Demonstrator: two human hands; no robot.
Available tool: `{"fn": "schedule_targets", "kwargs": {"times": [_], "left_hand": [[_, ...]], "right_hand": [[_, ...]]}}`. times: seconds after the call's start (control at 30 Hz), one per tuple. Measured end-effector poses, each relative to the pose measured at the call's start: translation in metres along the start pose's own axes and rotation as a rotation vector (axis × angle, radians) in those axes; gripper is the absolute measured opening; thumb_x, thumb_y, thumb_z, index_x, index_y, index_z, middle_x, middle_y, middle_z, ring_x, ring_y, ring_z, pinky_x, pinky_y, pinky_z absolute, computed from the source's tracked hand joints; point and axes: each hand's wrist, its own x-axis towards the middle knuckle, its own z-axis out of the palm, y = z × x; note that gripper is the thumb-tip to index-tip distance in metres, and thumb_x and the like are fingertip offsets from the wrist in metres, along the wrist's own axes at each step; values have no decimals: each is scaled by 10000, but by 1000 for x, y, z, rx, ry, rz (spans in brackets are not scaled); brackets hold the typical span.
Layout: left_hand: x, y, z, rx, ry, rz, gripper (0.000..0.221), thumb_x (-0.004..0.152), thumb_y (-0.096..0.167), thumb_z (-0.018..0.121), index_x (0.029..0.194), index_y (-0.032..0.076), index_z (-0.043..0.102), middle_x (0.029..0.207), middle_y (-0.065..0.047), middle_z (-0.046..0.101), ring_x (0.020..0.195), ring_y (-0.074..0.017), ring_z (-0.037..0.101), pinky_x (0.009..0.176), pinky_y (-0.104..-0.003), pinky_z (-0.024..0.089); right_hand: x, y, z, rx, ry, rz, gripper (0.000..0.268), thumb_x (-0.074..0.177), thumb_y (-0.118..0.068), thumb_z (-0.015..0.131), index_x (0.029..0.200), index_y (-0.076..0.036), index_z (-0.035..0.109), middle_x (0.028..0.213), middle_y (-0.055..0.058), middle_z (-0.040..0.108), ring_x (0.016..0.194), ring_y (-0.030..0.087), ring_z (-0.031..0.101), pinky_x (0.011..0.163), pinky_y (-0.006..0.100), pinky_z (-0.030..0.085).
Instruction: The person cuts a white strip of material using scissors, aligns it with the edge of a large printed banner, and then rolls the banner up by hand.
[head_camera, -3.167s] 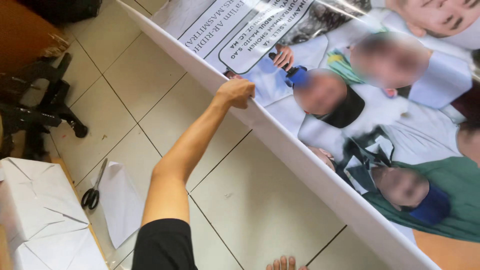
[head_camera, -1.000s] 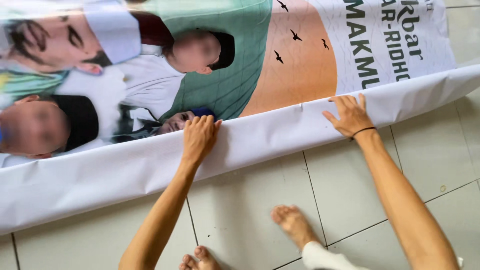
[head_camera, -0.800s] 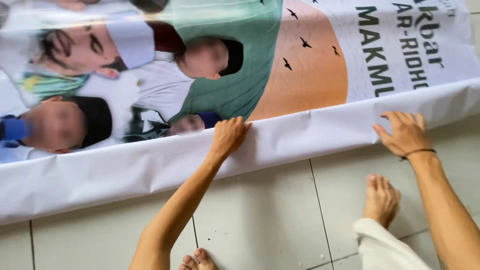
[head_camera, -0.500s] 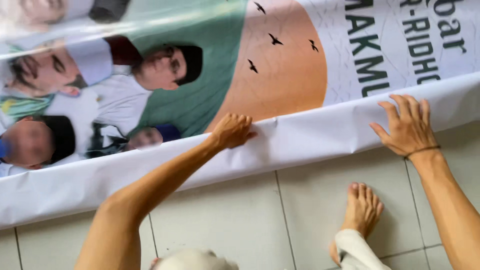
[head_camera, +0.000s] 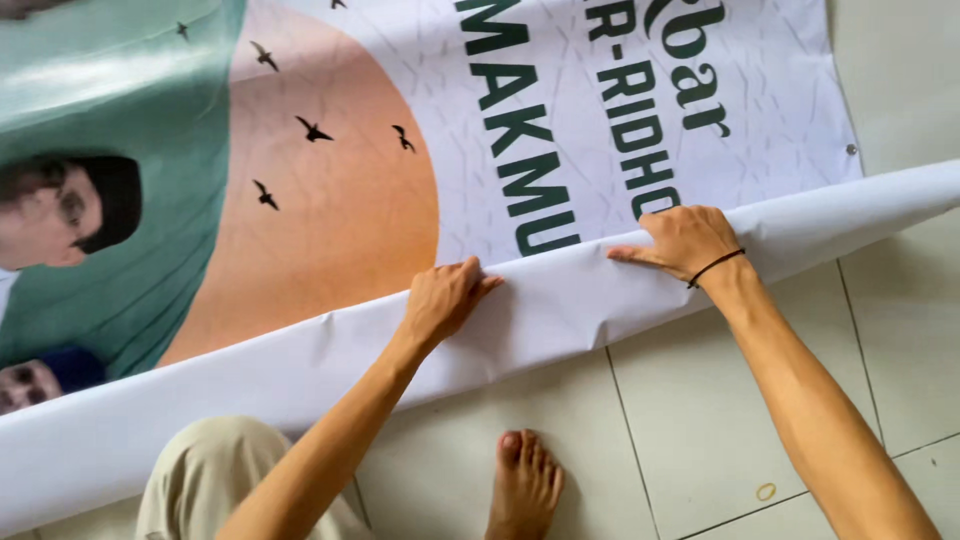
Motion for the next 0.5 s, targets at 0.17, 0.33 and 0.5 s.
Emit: {"fn": "schedule_targets", "kwargs": {"times": [0.17, 0.33, 0.5], "left_hand": [[-5, 9, -15, 46, 122, -26, 437, 1041, 575, 485, 827, 199, 547, 663, -66, 665, 690, -317, 740, 569, -464, 579], [-1, 8, -2, 70, 127, -76, 496, 1038, 604, 465, 773, 186, 489, 602, -50, 609, 578, -317, 632, 498, -446, 460], [23, 32, -6, 96, -44, -149, 575, 1019, 665, 414, 751, 161, 479, 581, -47, 599, 530, -353, 568, 468, -444, 378]], "right_hand": [[16, 39, -2, 41, -244, 93, 777, 718, -962, 512, 984, -273, 756, 943, 139, 791, 1028, 363, 751, 944, 457, 554], [8, 154, -27, -133, -379, 193, 785, 532, -968, 641, 869, -271, 776, 942, 64, 821, 1005, 290, 754, 963, 381, 501], [8, 220, -43, 170, -599, 510, 577, 537, -601, 983, 640, -118, 683, 663, 105, 653, 669, 285, 603, 605, 364, 400]]}}
